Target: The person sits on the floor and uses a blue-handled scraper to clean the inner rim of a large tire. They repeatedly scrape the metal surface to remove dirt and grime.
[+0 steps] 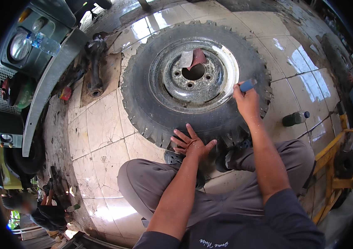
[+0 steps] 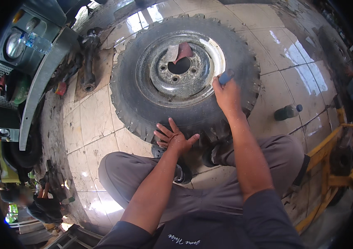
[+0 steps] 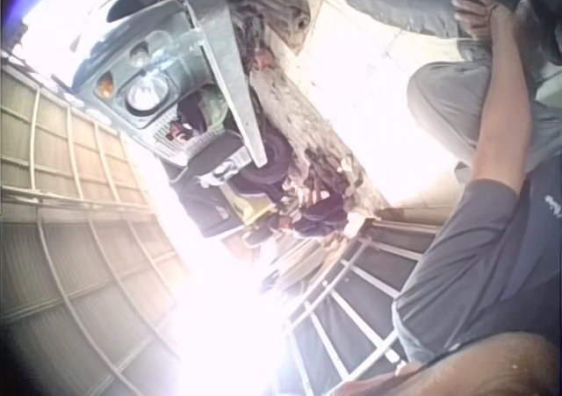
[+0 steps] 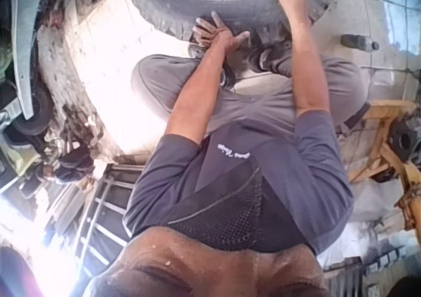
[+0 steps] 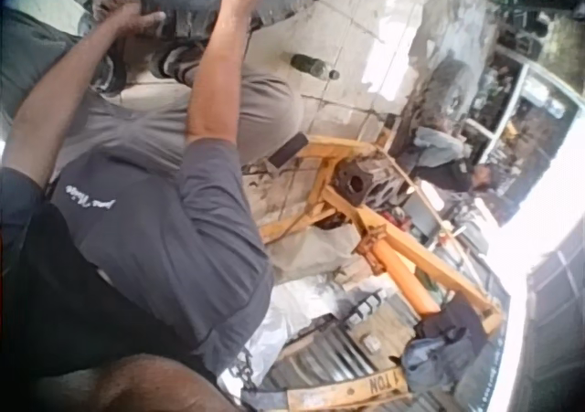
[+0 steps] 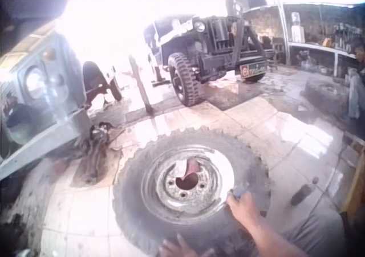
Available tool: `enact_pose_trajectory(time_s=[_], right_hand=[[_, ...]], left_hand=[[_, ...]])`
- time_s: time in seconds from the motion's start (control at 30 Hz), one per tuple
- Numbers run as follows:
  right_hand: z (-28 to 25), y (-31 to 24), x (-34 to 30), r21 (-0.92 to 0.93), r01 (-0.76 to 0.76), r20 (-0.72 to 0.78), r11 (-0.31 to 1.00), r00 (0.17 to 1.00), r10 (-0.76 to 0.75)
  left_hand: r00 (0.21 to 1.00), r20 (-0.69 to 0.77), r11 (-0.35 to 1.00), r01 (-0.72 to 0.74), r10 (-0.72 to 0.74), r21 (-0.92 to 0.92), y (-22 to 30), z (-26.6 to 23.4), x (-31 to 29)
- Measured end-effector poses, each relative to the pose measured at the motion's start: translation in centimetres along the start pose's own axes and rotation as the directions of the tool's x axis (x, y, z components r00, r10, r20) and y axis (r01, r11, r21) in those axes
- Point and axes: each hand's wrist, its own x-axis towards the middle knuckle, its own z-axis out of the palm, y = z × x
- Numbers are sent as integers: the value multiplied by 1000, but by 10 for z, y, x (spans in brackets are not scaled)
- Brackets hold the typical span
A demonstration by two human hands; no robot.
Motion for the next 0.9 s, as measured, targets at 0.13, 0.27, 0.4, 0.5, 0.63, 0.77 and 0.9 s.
enact_pose_trajectory(time_s=[0.13, 0.27, 0.4, 0.5, 0.63, 0.77, 0.9], right_hand=[[-5, -27, -5, -3, 27, 10, 1000, 1000, -27], [6, -12, 0, -202, 99, 38, 974, 995, -93], [-9, -33, 3, -14, 29, 45, 999, 999, -28], [-4, -30, 0, -75, 102, 48, 992, 994, -98], [-1, -15, 0, -132, 71, 80, 989, 995, -61], [-5, -43, -4, -28, 36, 99, 999, 995, -33], [3, -16, 0, -148, 132, 105, 980, 988, -117]], left_hand=[[1000, -6, 1000, -2, 2, -14, -5, 3, 4], [1000, 12, 1000, -15, 15, -12, -1, -1, -1], [1000, 13, 1000, -7, 7, -25, 0, -6, -3], [1000, 17, 1000, -2, 3, -30, -3, -6, -2], [999, 21, 999, -27, 28, -28, 0, -3, 0], [1000, 4, 1000, -11, 11, -28, -5, -4, -1], [1000, 13, 999, -24, 24, -26, 0, -2, -1]])
